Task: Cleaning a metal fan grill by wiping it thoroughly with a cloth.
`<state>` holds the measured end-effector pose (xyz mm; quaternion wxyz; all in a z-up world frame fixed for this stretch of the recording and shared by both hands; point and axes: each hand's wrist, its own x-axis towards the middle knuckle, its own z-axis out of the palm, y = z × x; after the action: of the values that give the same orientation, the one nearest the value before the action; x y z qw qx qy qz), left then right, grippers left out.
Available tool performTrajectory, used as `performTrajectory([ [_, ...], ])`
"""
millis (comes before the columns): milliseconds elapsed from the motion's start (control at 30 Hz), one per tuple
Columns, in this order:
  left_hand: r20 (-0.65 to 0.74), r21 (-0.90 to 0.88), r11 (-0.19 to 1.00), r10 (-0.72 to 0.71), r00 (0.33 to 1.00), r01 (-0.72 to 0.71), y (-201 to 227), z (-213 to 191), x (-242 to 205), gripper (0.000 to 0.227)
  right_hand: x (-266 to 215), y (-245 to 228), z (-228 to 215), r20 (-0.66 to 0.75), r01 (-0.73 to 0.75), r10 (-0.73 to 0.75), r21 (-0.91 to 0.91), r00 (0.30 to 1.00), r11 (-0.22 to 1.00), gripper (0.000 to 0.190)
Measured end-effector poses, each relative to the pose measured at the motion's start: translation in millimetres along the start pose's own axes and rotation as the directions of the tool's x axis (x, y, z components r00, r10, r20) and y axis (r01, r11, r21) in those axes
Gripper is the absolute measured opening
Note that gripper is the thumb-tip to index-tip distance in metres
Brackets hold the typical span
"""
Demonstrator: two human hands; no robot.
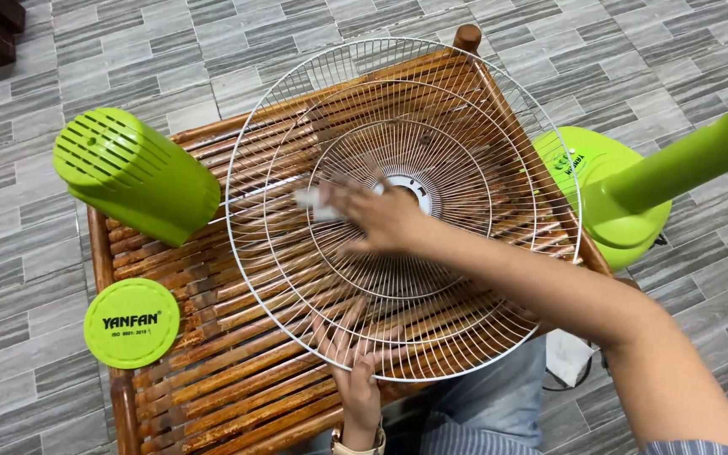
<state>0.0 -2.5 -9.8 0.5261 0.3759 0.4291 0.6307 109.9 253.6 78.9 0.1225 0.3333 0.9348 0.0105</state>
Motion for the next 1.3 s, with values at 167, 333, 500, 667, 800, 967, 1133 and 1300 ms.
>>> performTrajectory([
  [167, -0.034, -0.070, 0.995, -0.076, 0.997, 0.073, 5, 2, 3, 0.097, -6, 60, 8, -0.218, -0.295, 0.261, -0.137, 0.940, 0.946, 0.081],
  [333, 0.018, -0.095, 0.992, -0.086, 0.996, 0.088, 7, 4, 4, 0.092, -13, 98, 16, -0.210, -0.495, 0.477, -0.043, 0.854, 0.868, 0.085],
  [500, -0.002, -0.095, 0.991, -0.091, 0.996, 0.091, 9, 5, 4, 0.098, -11, 106, 10, -0.001, -0.617, 0.620, -0.101, 0.784, 0.780, 0.068],
  [667, -0.023, -0.107, 0.991, -0.086, 0.996, 0.083, 7, 4, 6, 0.096, -37, 116, -21, -0.166, -0.595, 0.625, 0.196, 0.763, 0.779, 0.018],
  [800, -0.048, -0.066, 0.997, -0.034, 0.998, 0.031, 7, 6, 7, 0.088, -63, 139, -40, -0.276, -0.492, 0.667, 0.496, 0.692, 0.715, 0.028],
  [967, -0.022, -0.166, 0.978, -0.129, 0.991, 0.123, 15, 8, 8, 0.094, -74, 133, -44, 0.023, -0.598, 0.685, 0.509, 0.728, 0.619, 0.016],
  [1133, -0.020, -0.087, 0.995, -0.043, 0.999, 0.041, 14, 7, 7, 0.090, -71, 109, -37, 0.318, -0.710, 0.635, 0.317, 0.704, 0.629, 0.026],
  [1300, -0.066, -0.144, 0.979, -0.153, 0.986, 0.142, 7, 4, 7, 0.100, -66, 98, -11, 0.211, -0.635, 0.599, 0.255, 0.773, 0.729, 0.017],
])
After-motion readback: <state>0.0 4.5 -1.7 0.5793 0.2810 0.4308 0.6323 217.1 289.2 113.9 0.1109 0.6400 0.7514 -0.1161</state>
